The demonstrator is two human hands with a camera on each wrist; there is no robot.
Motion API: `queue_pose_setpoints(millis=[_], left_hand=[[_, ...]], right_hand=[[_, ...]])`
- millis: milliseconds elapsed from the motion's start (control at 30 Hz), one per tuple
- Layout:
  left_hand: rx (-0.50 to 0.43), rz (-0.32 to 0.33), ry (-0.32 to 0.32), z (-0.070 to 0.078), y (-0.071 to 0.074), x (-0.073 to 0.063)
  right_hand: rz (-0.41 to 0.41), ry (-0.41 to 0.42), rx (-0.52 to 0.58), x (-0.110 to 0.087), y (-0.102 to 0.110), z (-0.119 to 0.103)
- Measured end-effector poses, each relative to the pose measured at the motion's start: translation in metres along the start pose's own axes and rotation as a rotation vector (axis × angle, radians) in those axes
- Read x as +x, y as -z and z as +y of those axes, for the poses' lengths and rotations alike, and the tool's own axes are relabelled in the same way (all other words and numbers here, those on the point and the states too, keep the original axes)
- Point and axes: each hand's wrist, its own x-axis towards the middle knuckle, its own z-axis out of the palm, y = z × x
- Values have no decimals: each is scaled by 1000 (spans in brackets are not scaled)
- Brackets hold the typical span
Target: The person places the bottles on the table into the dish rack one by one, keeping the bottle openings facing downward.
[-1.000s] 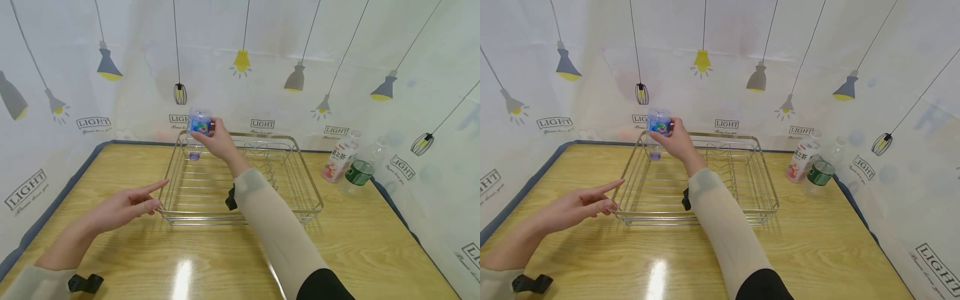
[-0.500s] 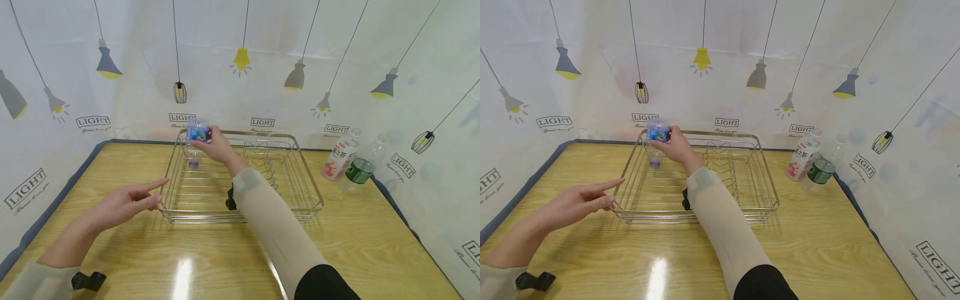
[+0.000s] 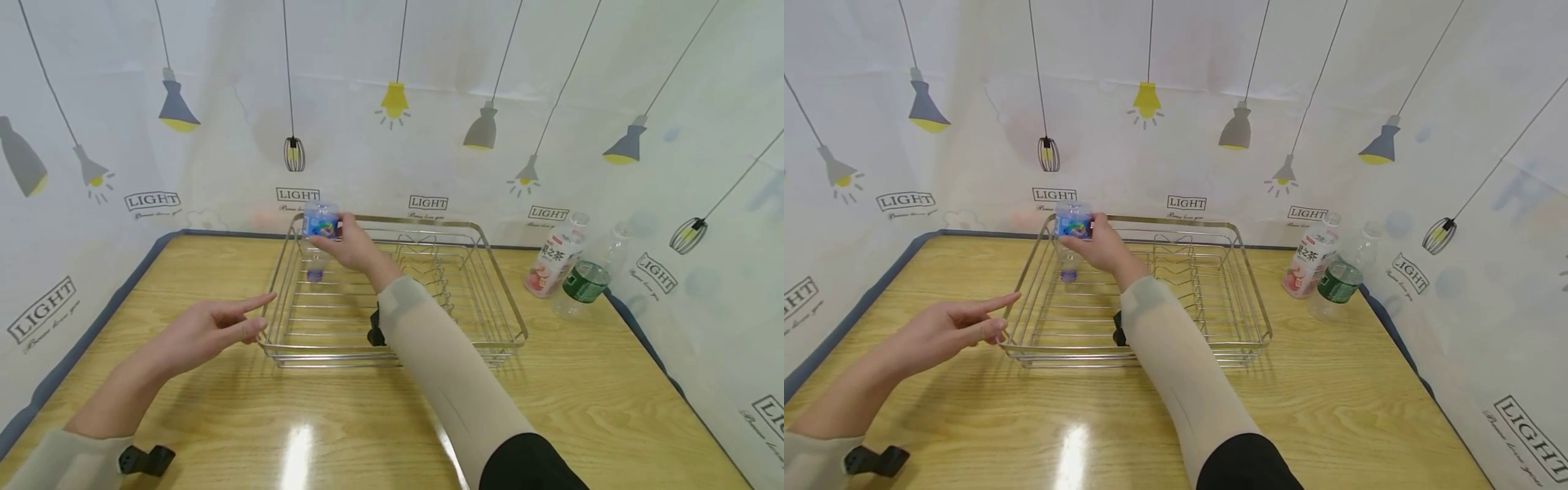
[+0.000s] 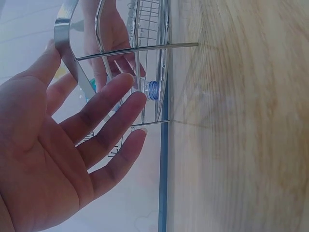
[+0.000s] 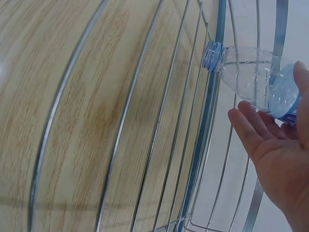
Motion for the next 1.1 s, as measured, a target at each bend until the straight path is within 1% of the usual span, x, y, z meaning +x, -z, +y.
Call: queue_pose_setpoints(millis=[167,333,467,600,900,1100], left_hand=[[1,1,-8,-1,0,0],[-2,3,-13,-1,-1,0],[-4,-1,-8,0,0,0],[6,-2,1,-1,-1,0],[-5,-8,8,-3,-2,0],[-13,-10,8,-3,-2,0]], right_hand=[[-19,11,27,-1,0,0],[-16,10,27,0,0,-1],[-7,7,12,1,1,-1],[-1,-18,-20,1,1,0],[-23,-67,-101,3,1,2],[-63,-54,-71,3,1,1]])
